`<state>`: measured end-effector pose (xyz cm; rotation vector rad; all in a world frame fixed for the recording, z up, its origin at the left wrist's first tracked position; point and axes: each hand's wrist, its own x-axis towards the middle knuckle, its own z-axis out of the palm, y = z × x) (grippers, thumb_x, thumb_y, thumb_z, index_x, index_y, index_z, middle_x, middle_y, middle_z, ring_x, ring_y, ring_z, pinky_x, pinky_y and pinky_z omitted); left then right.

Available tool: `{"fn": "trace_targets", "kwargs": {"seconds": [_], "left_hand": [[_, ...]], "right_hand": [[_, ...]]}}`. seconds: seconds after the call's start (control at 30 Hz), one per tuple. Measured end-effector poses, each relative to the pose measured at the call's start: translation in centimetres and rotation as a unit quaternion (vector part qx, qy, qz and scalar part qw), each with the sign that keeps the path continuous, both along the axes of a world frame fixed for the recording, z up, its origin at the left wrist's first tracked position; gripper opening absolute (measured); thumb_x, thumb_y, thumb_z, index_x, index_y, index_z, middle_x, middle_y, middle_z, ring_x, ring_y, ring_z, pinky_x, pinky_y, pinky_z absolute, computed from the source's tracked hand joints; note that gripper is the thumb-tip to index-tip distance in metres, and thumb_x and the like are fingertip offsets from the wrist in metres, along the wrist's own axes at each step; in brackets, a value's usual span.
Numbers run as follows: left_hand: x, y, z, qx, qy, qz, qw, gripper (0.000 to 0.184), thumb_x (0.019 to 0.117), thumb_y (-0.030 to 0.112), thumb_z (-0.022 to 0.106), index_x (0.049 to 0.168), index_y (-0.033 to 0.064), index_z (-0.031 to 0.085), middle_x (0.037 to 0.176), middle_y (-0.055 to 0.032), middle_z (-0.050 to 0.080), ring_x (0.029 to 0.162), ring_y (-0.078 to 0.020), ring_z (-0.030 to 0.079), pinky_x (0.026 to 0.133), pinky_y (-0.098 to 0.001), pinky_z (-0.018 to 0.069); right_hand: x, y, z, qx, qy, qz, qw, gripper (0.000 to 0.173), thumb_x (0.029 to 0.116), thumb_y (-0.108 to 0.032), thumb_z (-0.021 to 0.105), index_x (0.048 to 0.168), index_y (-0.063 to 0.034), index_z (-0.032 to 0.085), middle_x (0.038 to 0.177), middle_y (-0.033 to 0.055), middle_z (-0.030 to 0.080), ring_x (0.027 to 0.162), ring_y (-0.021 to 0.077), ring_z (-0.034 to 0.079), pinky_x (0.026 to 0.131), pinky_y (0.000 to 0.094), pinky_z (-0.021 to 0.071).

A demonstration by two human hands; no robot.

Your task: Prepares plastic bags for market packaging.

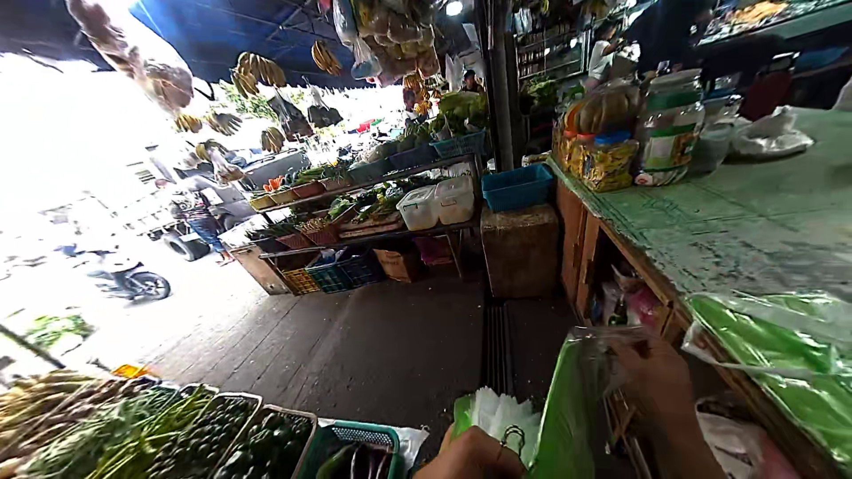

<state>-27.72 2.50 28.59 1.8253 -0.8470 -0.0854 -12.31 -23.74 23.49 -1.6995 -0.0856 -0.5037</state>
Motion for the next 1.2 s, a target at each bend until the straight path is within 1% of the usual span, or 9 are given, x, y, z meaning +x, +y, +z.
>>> {"fn": "trace_targets", "kwargs": {"seconds": [0.17,0.33,0.47,0.6,0.8,0.93,1.03,1.1,1.2], "left_hand": [[0.9,0.4,0.6,0.0,-0.006,0.009,1.0,0.023,0.0926,0.017,0.076,0.082,-0.0019,0.068,0.067,-0.0052,0.064,0.061,-0.0055,0.059,0.058,-0.0224,0.0497],[3.2,-0.3,2.9,0.039,0.007,0.015,0.999,0.026,0.0939,0.02,0.075,0.08,-0.0002,0.067,0.065,-0.002,0.061,0.059,-0.0037,0.057,0.055,-0.022,0.0472],[6.3,-1.8,3.0,0.043,0.042,0.078,0.995,0.024,0.0997,0.023,0.067,0.094,0.0007,0.075,0.076,0.0009,0.07,0.067,-0.0003,0.062,0.065,-0.0222,0.0537],[8.3,-3.3,1.6,0.017,0.062,0.137,0.989,0.037,0.1088,0.027,0.048,0.094,0.0069,0.076,0.068,0.0071,0.063,0.057,0.0022,0.053,0.055,-0.0198,0.047],[8.9,-3.8,-4.9,0.032,0.01,0.177,0.984,0.044,0.1104,0.027,0.041,0.077,0.0065,0.06,0.06,0.0047,0.048,0.052,-0.0028,0.046,0.051,-0.0232,0.0394],[8.2,-0.8,-11.3,0.106,0.022,0.269,0.957,0.05,0.1115,0.027,0.033,0.085,0.0011,0.067,0.073,-0.0056,0.062,0.074,-0.0144,0.062,0.077,-0.0374,0.0524],[7.4,2.6,-16.5,0.23,-0.027,0.323,0.917,0.056,0.1116,0.034,0.03,0.091,0.0051,0.073,0.091,-0.0069,0.073,0.104,-0.0189,0.068,0.112,-0.0428,0.0424],[6.8,4.8,-19.1,0.312,-0.011,0.339,0.888,0.059,0.1108,0.04,0.028,0.098,0.0085,0.076,0.11,-0.0063,0.074,0.124,-0.0218,0.061,0.121,-0.0478,0.0303],[5.9,7.0,-21.7,0.292,0.077,0.4,0.866,0.058,0.1094,0.038,0.027,0.106,0.008,0.077,0.124,-0.0109,0.069,0.131,-0.0293,0.055,0.118,-0.0564,0.0313]], "right_hand": [[0.0,-2.7,2.6,-0.028,-0.112,-0.104,0.988,0.036,0.1057,-0.018,0.053,0.118,0.0161,0.057,0.108,0.0227,0.067,0.099,0.012,0.065,0.092,0.0293,0.054],[1.7,-3.1,3.8,0.156,-0.042,-0.026,0.986,0.028,0.1118,-0.022,0.039,0.103,-0.0042,0.058,0.076,-0.0112,0.058,0.065,-0.0061,0.058,0.068,0.0156,0.0552],[0.6,-5.3,3.5,0.236,-0.033,-0.045,0.97,0.028,0.1121,-0.026,0.035,0.094,-0.0179,0.055,0.067,-0.0172,0.05,0.057,-0.0046,0.052,0.061,0.0174,0.052],[-0.5,-6.4,1.8,0.079,-0.004,-0.113,0.99,0.034,0.1098,-0.03,0.042,0.083,-0.0127,0.055,0.066,-0.0126,0.044,0.053,-0.0032,0.041,0.055,0.0185,0.0407],[0.0,-5.2,1.6,-0.147,-0.003,-0.119,0.982,0.051,0.1084,-0.041,0.043,0.086,0.0012,0.062,0.068,0.0067,0.051,0.061,0.0176,0.051,0.06,0.0433,0.044],[0.4,-3.9,0.7,-0.224,0.003,-0.083,0.971,0.052,0.1082,-0.04,0.043,0.088,0.0025,0.064,0.067,0.0128,0.055,0.062,0.0286,0.056,0.059,0.0524,0.0451],[0.8,-4.1,0.0,-0.22,0.017,-0.092,0.971,0.048,0.1081,-0.04,0.044,0.088,-0.0008,0.063,0.068,0.0096,0.054,0.062,0.0244,0.055,0.059,0.0482,0.0444],[0.9,-4.6,-0.2,-0.197,0.028,-0.1,0.975,0.047,0.108,-0.039,0.046,0.089,0.0004,0.064,0.069,0.0099,0.054,0.063,0.0235,0.055,0.061,0.0479,0.0445],[1.4,-5.3,-0.6,-0.156,0.054,-0.117,0.979,0.044,0.1085,-0.036,0.047,0.09,0.0005,0.063,0.071,0.0083,0.053,0.066,0.0205,0.053,0.065,0.0462,0.0432]]}}
